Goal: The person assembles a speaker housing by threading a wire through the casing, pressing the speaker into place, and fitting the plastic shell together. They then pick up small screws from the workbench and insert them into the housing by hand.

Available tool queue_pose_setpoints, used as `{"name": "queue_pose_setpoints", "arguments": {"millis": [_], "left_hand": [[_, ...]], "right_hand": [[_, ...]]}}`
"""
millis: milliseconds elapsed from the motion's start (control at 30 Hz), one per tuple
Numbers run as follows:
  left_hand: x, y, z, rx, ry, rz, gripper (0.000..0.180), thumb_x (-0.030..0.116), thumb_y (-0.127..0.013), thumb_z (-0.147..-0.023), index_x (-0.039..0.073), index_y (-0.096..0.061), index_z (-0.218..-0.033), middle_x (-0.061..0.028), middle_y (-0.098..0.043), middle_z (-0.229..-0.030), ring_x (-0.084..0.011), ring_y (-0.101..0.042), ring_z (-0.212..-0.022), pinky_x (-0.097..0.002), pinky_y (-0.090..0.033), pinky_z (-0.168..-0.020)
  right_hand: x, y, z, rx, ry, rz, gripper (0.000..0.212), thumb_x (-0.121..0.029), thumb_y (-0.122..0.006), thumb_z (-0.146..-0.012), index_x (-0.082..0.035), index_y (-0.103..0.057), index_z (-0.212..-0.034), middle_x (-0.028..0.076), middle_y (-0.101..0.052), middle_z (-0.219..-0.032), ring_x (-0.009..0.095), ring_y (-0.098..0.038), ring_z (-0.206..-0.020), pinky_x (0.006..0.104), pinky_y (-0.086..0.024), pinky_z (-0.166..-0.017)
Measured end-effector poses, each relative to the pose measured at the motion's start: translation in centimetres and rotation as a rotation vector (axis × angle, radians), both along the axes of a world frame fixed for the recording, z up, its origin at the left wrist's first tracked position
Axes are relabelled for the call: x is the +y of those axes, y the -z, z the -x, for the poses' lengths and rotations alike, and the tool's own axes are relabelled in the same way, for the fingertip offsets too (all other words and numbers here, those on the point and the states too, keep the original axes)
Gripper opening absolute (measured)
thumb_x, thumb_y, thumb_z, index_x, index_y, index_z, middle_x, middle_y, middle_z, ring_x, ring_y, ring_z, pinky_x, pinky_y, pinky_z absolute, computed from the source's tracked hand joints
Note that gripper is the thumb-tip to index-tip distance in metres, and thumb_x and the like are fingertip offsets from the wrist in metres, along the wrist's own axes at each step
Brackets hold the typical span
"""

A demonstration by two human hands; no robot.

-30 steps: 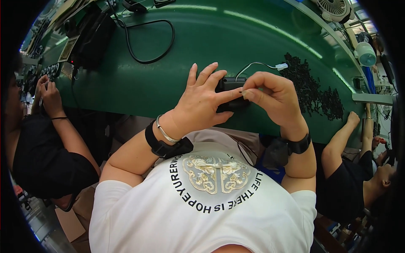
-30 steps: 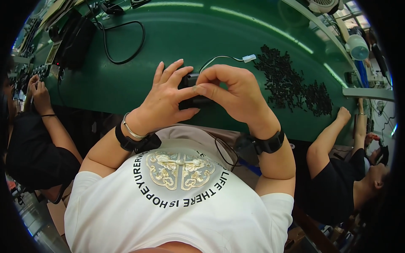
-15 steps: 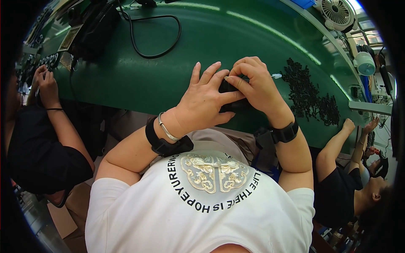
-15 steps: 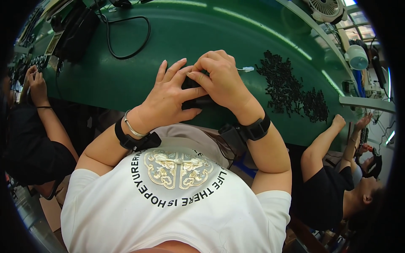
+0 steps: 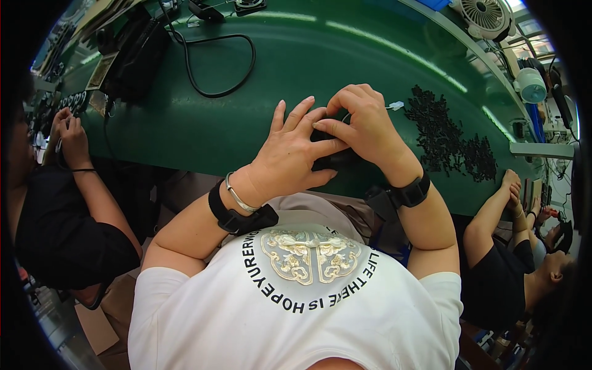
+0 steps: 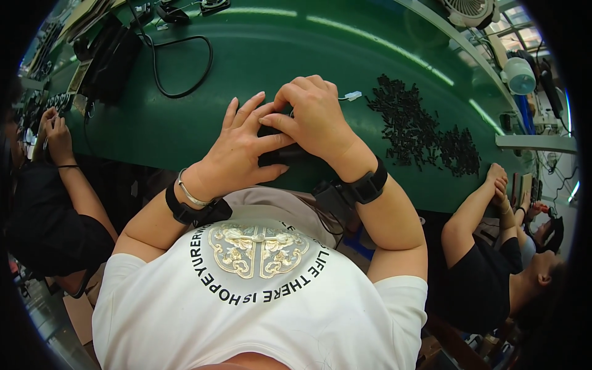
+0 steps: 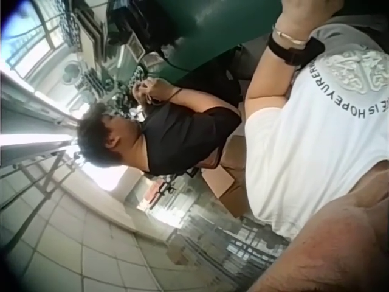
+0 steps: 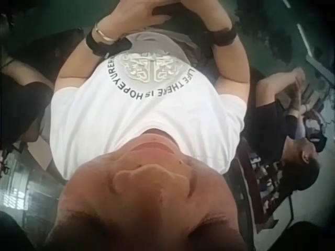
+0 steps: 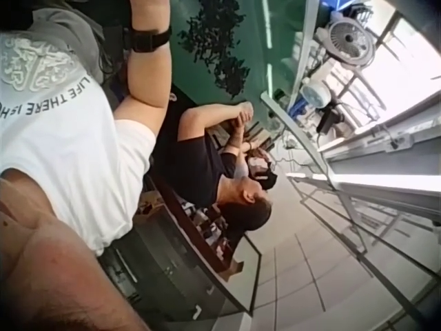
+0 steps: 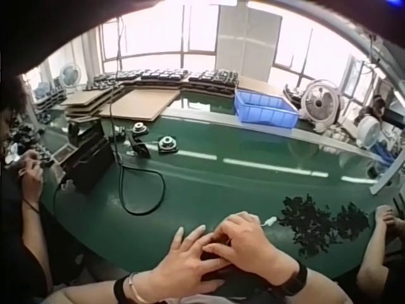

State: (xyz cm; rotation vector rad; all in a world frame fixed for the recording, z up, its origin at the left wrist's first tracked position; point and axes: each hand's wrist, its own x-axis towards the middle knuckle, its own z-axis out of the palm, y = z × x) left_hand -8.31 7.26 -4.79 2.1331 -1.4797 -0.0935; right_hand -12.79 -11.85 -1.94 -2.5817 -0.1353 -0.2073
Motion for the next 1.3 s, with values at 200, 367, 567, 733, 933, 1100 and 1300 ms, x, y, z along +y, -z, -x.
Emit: {"name": "queue_pose_setpoints", "arguments": {"millis": [200,367,567,733,933,1100,1300], "left_hand": [[-0.3,-1.3,-0.8,-0.032,0.042,0.018,0.059,0.033,-0.084,-0.067,0.03,-0.066,-0.124,-0.0153,-0.046,-0.142,-0.0403,-0.031,-0.14,-0.0647,-0.017,-0.113],[-0.8,-2.1,-1.2,-0.036,0.084,-0.036,0.061,0.032,-0.086,-0.064,0.031,-0.067,-0.123,-0.0151,-0.053,-0.133,-0.0401,-0.039,-0.134,-0.0645,-0.022,-0.112],[-1.3,-1.1,-0.9,-0.054,0.079,0.096,0.06,0.026,-0.087,-0.059,0.026,-0.069,-0.117,-0.0129,-0.06,-0.119,-0.0351,-0.054,-0.114,-0.0537,-0.04,-0.101],[-1.8,-0.8,-1.7,0.007,0.111,0.137,0.057,0.023,-0.086,-0.058,0.022,-0.07,-0.113,-0.0145,-0.062,-0.115,-0.0331,-0.059,-0.104,-0.0443,-0.048,-0.092],[-5.9,-3.1,-8.9,0.065,0.061,0.211,0.058,0.02,-0.084,-0.063,0.015,-0.069,-0.118,-0.0181,-0.063,-0.116,-0.0347,-0.06,-0.106,-0.0419,-0.048,-0.095],[-15.5,-3.8,-15.5,-0.013,0.034,0.261,0.055,0.029,-0.082,-0.067,0.017,-0.069,-0.119,-0.0139,-0.064,-0.117,-0.0314,-0.058,-0.11,-0.0406,-0.046,-0.099],[-25.1,-2.0,-20.5,-0.02,0.031,0.077,0.053,0.041,-0.077,-0.07,0.022,-0.069,-0.119,-0.0116,-0.065,-0.117,-0.033,-0.057,-0.111,-0.0408,-0.045,-0.1]], "right_hand": [[-2.8,-1.8,0.7,-0.383,0.152,-0.327,0.026,-0.026,-0.074,-0.085,-0.003,-0.063,-0.089,0.008,-0.063,-0.096,0.02,-0.056,-0.084,0.0321,-0.043,-0.074],[-4.2,-2.3,2.9,-0.366,0.0,-0.686,0.031,-0.03,-0.072,-0.087,0.0,-0.063,-0.087,0.009,-0.062,-0.093,0.015,-0.055,-0.077,0.0261,-0.043,-0.065],[-5.3,-2.1,3.1,-0.044,-0.373,-0.87,0.033,-0.031,-0.073,-0.087,0.001,-0.064,-0.083,0.012,-0.064,-0.087,0.018,-0.059,-0.079,0.0283,-0.045,-0.067],[-5.5,-2.9,3.2,0.278,-0.797,-0.975,0.033,-0.031,-0.077,-0.083,0.001,-0.067,-0.086,0.014,-0.066,-0.087,0.023,-0.062,-0.081,0.0323,-0.049,-0.073],[-5.1,-2.6,2.6,0.439,-0.975,-0.885,0.034,-0.029,-0.08,-0.081,0.001,-0.069,-0.093,0.014,-0.068,-0.092,0.026,-0.064,-0.086,0.0345,-0.052,-0.08],[-5.2,-1.8,2.4,0.578,-0.82,-0.808,0.035,-0.029,-0.078,-0.083,0.002,-0.068,-0.097,0.012,-0.069,-0.095,0.024,-0.065,-0.088,0.0329,-0.052,-0.081],[-5.2,-0.4,2.1,0.61,-0.679,-0.855,0.041,-0.035,-0.078,-0.083,0.001,-0.068,-0.098,0.007,-0.07,-0.092,0.014,-0.064,-0.085,0.0274,-0.052,-0.079]]}}
